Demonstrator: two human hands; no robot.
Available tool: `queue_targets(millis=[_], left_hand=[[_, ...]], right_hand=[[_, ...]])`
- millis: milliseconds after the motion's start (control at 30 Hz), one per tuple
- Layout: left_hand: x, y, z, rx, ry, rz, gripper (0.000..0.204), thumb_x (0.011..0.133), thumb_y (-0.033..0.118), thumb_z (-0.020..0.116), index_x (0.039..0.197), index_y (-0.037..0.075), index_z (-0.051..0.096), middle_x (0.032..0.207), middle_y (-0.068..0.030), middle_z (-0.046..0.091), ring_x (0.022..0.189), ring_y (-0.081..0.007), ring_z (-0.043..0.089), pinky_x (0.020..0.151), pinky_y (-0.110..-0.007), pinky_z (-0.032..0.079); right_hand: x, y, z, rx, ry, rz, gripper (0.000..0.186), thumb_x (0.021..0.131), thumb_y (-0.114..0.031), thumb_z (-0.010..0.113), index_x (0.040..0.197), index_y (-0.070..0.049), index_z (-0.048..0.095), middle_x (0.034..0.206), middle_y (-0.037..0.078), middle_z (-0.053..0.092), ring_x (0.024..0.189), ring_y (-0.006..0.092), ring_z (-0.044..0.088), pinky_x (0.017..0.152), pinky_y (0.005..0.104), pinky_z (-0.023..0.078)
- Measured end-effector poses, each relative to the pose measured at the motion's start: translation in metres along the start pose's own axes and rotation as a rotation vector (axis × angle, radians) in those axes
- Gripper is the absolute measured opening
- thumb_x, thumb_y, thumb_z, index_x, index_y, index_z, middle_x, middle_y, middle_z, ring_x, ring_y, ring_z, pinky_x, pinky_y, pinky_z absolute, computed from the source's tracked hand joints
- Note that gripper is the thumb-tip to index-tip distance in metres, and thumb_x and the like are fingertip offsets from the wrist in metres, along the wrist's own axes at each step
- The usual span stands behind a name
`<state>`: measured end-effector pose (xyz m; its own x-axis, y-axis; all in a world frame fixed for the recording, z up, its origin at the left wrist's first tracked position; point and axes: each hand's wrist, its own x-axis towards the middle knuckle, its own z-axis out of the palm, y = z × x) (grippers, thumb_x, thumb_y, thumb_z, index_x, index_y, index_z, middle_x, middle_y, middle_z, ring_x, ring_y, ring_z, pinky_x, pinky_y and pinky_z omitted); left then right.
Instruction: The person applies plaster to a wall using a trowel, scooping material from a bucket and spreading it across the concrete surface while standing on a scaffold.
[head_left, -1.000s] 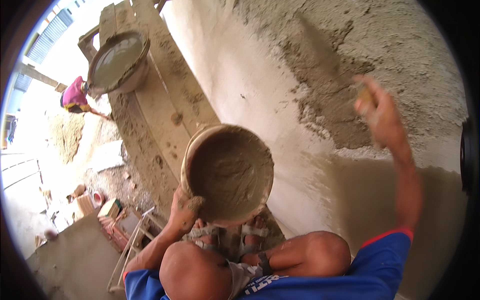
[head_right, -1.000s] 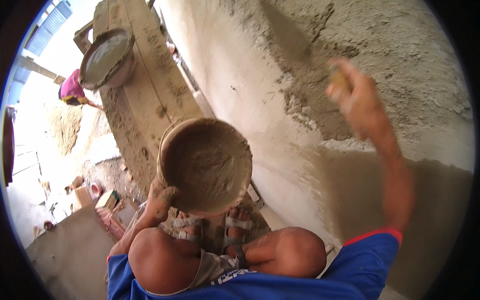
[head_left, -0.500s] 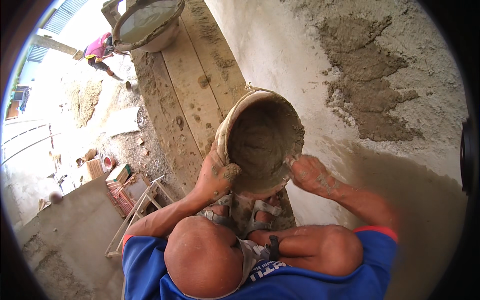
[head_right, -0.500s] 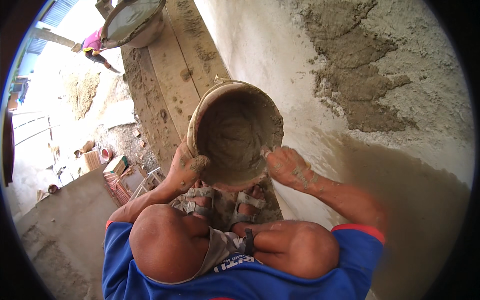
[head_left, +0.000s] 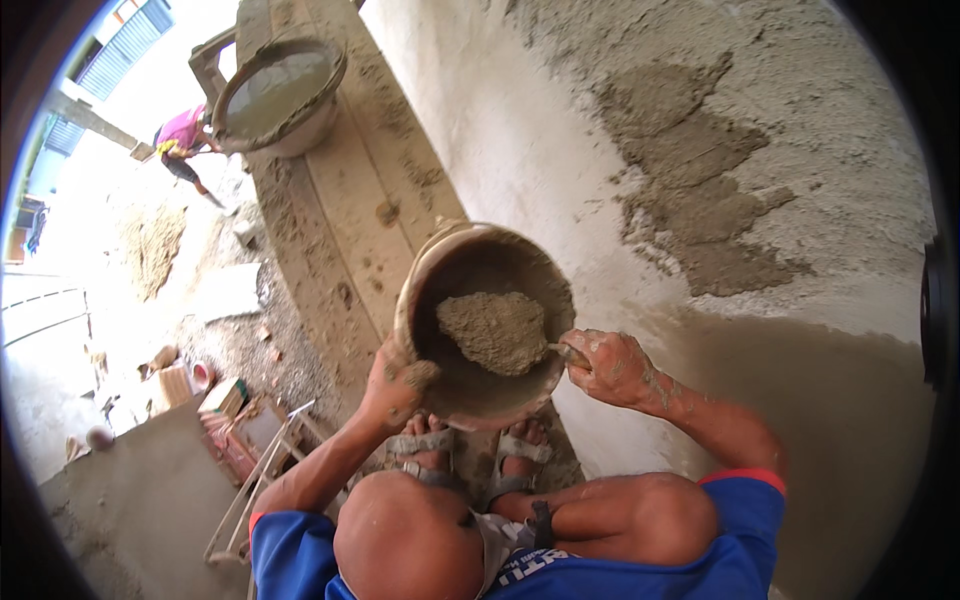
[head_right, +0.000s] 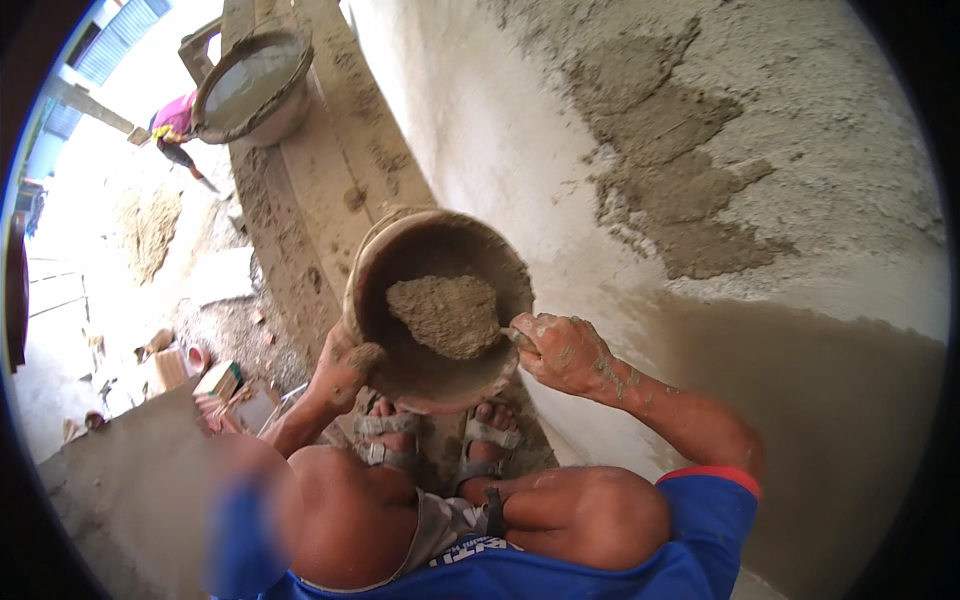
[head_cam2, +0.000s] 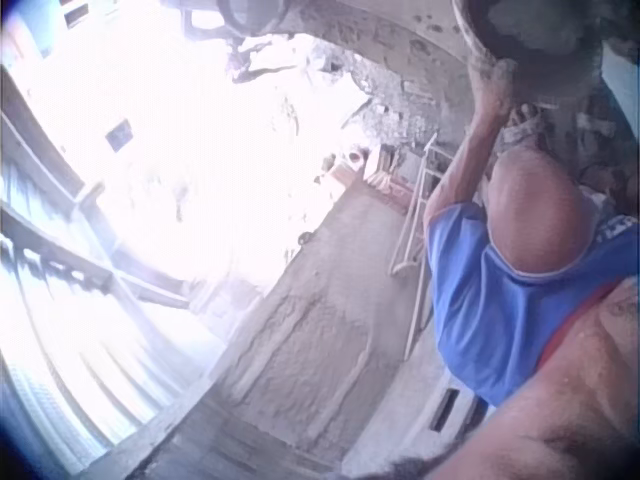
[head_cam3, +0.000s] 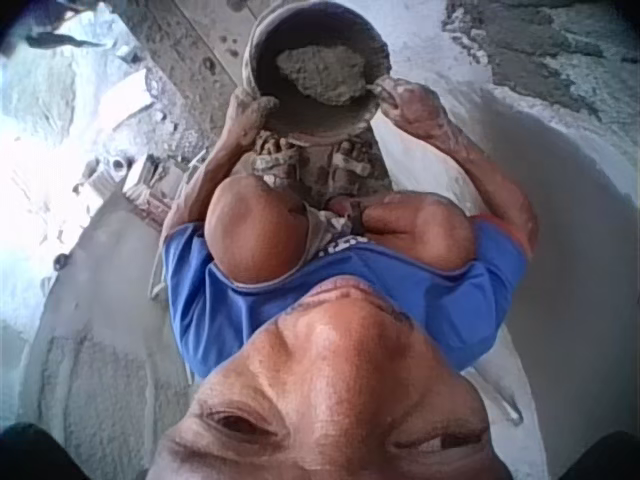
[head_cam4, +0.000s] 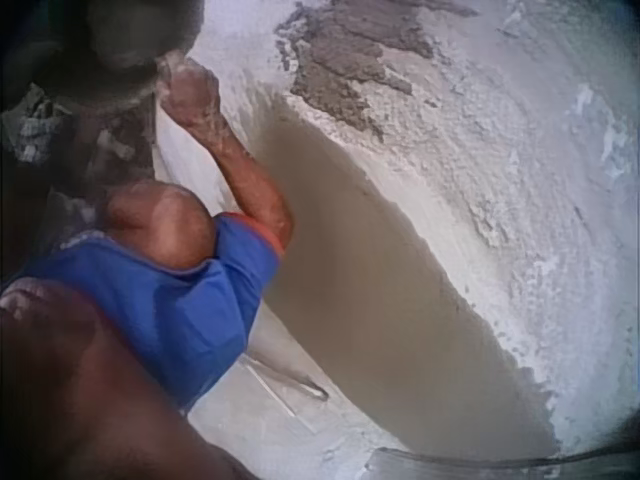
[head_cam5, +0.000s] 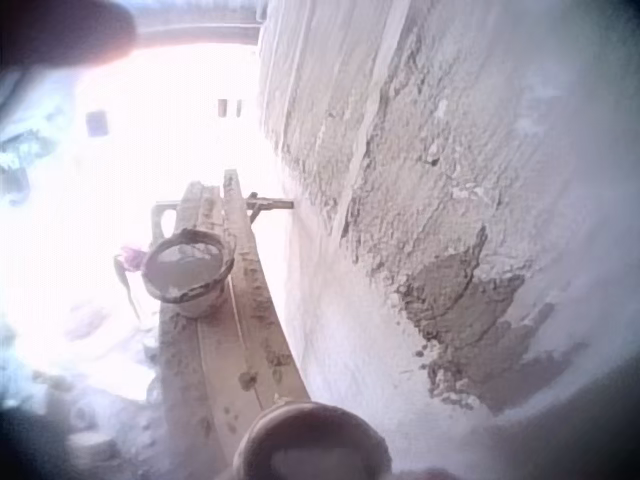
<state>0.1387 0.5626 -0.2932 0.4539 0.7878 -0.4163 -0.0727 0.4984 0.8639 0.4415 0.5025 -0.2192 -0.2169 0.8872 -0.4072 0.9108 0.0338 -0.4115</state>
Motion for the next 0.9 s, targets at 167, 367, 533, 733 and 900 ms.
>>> queue_targets(millis=[167, 367, 533, 733, 900], left_hand=[[0.003, 0.006, -0.007, -0.077, -0.037, -0.1, 0.045, 0.075, -0.004, 0.057, 0.12, -0.004, 0.055, 0.105, -0.007, 0.064, 0.091, -0.0162, 0.06, 0.078, -0.029, 0.051], [0.002, 0.006, -0.013, -0.075, -0.014, -0.146, 0.049, 0.075, -0.005, 0.054, 0.124, -0.003, 0.053, 0.109, -0.0063, 0.063, 0.096, -0.0155, 0.059, 0.082, -0.029, 0.05], [0.003, 0.003, -0.02, -0.045, 0.023, -0.049, 0.049, 0.074, -0.003, 0.056, 0.123, -0.004, 0.053, 0.107, -0.0067, 0.064, 0.094, -0.0161, 0.058, 0.082, -0.031, 0.05], [0.011, 0.015, -0.003, 0.011, -0.01, -0.195, 0.039, 0.074, -0.003, 0.054, 0.113, -0.005, 0.057, 0.091, -0.0054, 0.064, 0.081, -0.0138, 0.058, 0.072, -0.029, 0.051], [0.006, 0.027, -0.021, 0.185, -0.001, -0.103, 0.037, 0.076, 0.003, 0.059, 0.113, -0.004, 0.058, 0.092, -0.0039, 0.064, 0.081, -0.0119, 0.058, 0.069, -0.027, 0.05]], right_hand=[[0.005, -0.028, -0.077, 0.067, 0.144, 0.061, 0.038, 0.075, -0.016, 0.072, 0.107, -0.005, 0.054, 0.082, 0.018, 0.063, 0.077, 0.0376, 0.063, 0.068, 0.0415, 0.051], [0.049, -0.038, -0.173, 0.244, 0.035, 0.084, 0.04, 0.075, -0.019, 0.075, 0.106, -0.004, 0.056, 0.081, 0.012, 0.064, 0.072, 0.0207, 0.064, 0.066, 0.0365, 0.051], [0.125, 0.026, -0.196, 0.492, 0.188, 0.351, 0.045, 0.082, -0.024, 0.072, 0.118, 0.0, 0.06, 0.093, 0.013, 0.067, 0.074, 0.0197, 0.065, 0.066, 0.0335, 0.055], [0.103, 0.107, -0.297, -0.185, 0.945, 0.456, 0.046, 0.092, -0.024, 0.057, 0.133, -0.002, 0.053, 0.09, 0.01, 0.063, 0.066, 0.0146, 0.058, 0.059, 0.03, 0.051], [0.059, 0.027, -0.252, 0.049, 0.647, 0.382, 0.047, 0.091, -0.025, 0.06, 0.133, -0.006, 0.054, 0.082, 0.005, 0.057, 0.064, 0.0135, 0.052, 0.059, 0.0291, 0.046]])
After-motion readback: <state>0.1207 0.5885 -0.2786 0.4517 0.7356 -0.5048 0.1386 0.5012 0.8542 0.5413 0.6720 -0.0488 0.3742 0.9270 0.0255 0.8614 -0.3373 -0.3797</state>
